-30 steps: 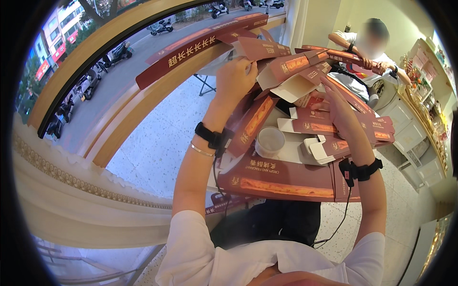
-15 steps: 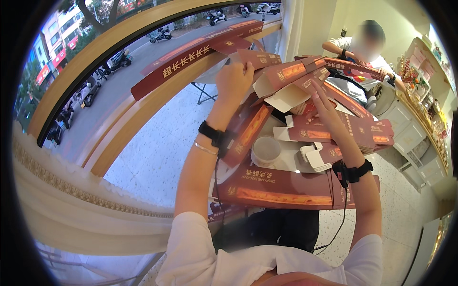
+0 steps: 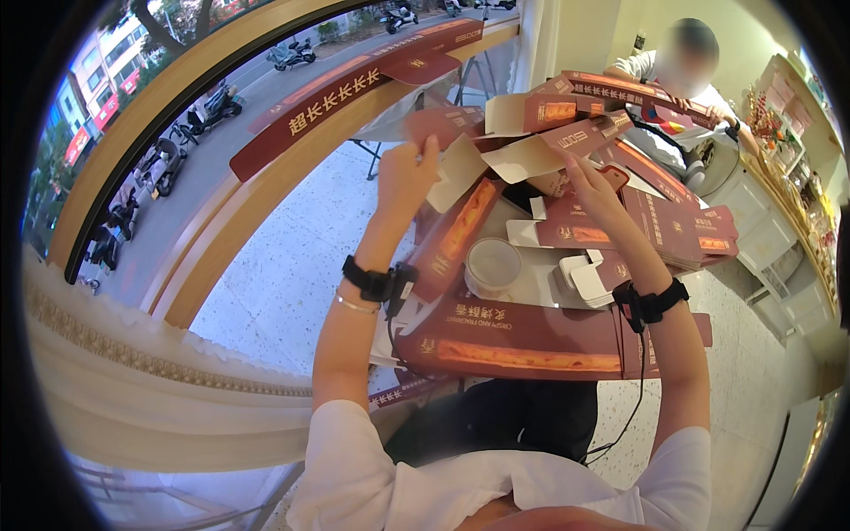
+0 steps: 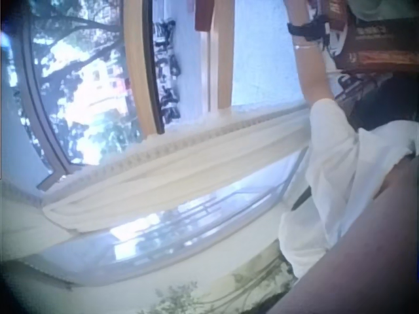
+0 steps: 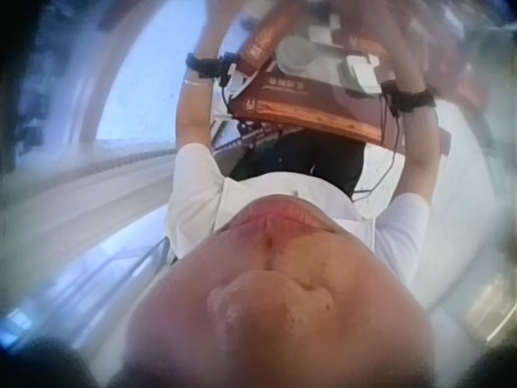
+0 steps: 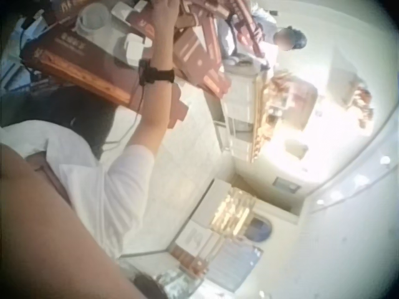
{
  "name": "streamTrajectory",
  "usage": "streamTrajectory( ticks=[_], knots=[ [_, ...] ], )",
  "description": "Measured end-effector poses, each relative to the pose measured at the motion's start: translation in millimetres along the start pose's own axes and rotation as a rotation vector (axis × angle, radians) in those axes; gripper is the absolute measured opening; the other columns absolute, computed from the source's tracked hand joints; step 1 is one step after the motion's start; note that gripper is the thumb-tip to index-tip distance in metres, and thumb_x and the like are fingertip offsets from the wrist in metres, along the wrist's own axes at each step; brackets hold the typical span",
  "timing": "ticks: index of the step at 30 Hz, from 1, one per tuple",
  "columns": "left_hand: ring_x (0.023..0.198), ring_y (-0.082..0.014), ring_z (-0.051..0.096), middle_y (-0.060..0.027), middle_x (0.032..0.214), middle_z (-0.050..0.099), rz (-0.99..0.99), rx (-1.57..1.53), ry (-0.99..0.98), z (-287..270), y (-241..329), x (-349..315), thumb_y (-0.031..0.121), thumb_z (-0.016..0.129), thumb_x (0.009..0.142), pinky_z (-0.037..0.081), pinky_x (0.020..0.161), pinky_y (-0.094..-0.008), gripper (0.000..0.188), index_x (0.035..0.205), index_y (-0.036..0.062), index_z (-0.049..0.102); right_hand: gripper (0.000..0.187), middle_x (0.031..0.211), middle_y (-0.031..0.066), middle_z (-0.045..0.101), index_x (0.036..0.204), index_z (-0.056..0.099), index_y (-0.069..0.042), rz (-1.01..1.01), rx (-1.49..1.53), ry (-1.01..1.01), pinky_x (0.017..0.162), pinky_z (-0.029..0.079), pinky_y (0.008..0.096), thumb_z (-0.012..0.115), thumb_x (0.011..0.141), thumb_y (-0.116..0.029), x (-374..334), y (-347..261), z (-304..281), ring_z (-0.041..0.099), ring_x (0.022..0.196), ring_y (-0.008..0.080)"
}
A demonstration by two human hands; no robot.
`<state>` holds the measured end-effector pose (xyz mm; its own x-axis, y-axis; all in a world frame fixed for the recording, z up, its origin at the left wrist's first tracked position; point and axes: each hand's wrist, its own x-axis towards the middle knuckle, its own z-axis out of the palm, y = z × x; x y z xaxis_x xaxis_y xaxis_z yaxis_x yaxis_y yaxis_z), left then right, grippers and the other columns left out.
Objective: The person assembles flat-packed cardboard boxes by folding the flaps and securing them with adhesive tape. The person repeatedly picks up a box, folds the sides, and applies tape to seal the seams.
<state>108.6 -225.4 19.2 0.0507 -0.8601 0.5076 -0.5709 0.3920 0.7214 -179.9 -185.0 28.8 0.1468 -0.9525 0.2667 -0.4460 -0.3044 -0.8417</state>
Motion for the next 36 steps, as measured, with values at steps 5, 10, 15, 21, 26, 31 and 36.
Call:
streamTrajectory(
  ticks=[5, 10, 15, 21, 26, 31, 36],
  knots=[
    [0.062, -0.0167, 0.068, -0.0159, 0.072, 0.069, -0.095, -0.405, 0.023, -13.9, -43.2, -7.8, 0.026, 0.056, 0.093, 0.053, 0.057, -0.0259, 0.036, 0.093, -0.0083, 0.066, 0.047, 0.091, 0.0059, 0.06, 0.134, 0.046, -0.008, -0.073, -0.012, 0.153, 0.072, 0.046, 0.0256, 0.052, 0.095, -0.036, -1.4, 1.6, 5.8, 0.057, 0.081, 0.0114],
    [0.065, -0.0163, 0.066, -0.0117, 0.072, 0.067, -0.186, -0.411, 0.063, -30.0, -66.3, -12.8, 0.025, 0.057, 0.09, 0.051, 0.055, -0.0269, 0.034, 0.089, -0.0077, 0.067, 0.057, 0.068, 0.002, 0.056, 0.138, 0.042, -0.013, -0.193, -0.217, 0.253, 0.062, 0.044, 0.0267, 0.062, 0.089, -0.034, -1.7, 0.7, -3.3, 0.055, 0.063, 0.0111],
    [0.07, -0.0173, 0.066, -0.01, 0.085, 0.067, -0.239, -0.482, 0.049, -25.3, -79.6, -11.5, 0.031, 0.058, 0.088, 0.051, 0.058, -0.0276, 0.04, 0.098, -0.0065, 0.065, 0.051, 0.063, 0.0039, 0.053, 0.135, 0.048, -0.019, -0.197, -0.385, 0.231, 0.059, 0.043, 0.0282, 0.061, 0.089, -0.037, 4.3, -7.4, -6.2, 0.052, 0.059, 0.012],
    [0.074, -0.0178, 0.067, -0.0107, 0.084, 0.069, -0.267, -0.407, -0.017, -16.6, -50.6, -12.0, 0.042, 0.064, 0.083, 0.052, 0.061, -0.0276, 0.049, 0.099, -0.0041, 0.068, 0.041, 0.062, 0.005, 0.054, 0.126, 0.058, -0.018, -0.197, -0.553, 0.236, 0.057, 0.044, 0.0303, 0.058, 0.09, -0.039, 15.2, -11.8, -3.6, 0.053, 0.058, 0.0144],
    [0.079, -0.0196, 0.068, -0.0107, 0.09, 0.07, -0.163, -0.357, 0.053, 41.2, -90.8, -3.6, 0.042, 0.077, 0.071, 0.052, 0.07, -0.0314, 0.053, 0.109, 0.0071, 0.065, 0.037, 0.074, 0.0052, 0.06, 0.124, 0.06, -0.015, -0.309, -0.467, 0.17, 0.057, 0.044, 0.0283, 0.055, 0.093, -0.036, 17.3, -2.1, 3.9, 0.055, 0.063, 0.0111],
    [0.082, -0.0432, 0.064, -0.0277, 0.077, 0.064, -0.1, 0.174, 0.202, 77.3, -154.4, 30.8, 0.031, 0.061, 0.084, 0.052, 0.071, -0.0437, 0.044, 0.103, -0.0086, 0.061, 0.035, 0.102, 0.0057, 0.061, 0.13, 0.055, -0.015, -0.218, -0.481, 0.025, 0.062, 0.044, 0.0215, 0.049, 0.097, -0.027, 12.1, 4.6, -13.7, 0.056, 0.073, 0.0077],
    [0.087, -0.0406, 0.066, -0.0206, 0.096, 0.068, -0.224, -0.699, 0.205, 35.2, -235.5, -9.1, 0.036, 0.068, 0.081, 0.054, 0.074, -0.0481, 0.043, 0.108, 0.003, 0.065, 0.036, 0.124, 0.0058, 0.056, 0.134, 0.051, -0.017, -0.149, -0.406, -0.028, 0.059, 0.044, 0.0194, 0.044, 0.099, -0.021, 3.5, -5.3, -9.1, 0.056, 0.075, 0.0046]
  ],
)
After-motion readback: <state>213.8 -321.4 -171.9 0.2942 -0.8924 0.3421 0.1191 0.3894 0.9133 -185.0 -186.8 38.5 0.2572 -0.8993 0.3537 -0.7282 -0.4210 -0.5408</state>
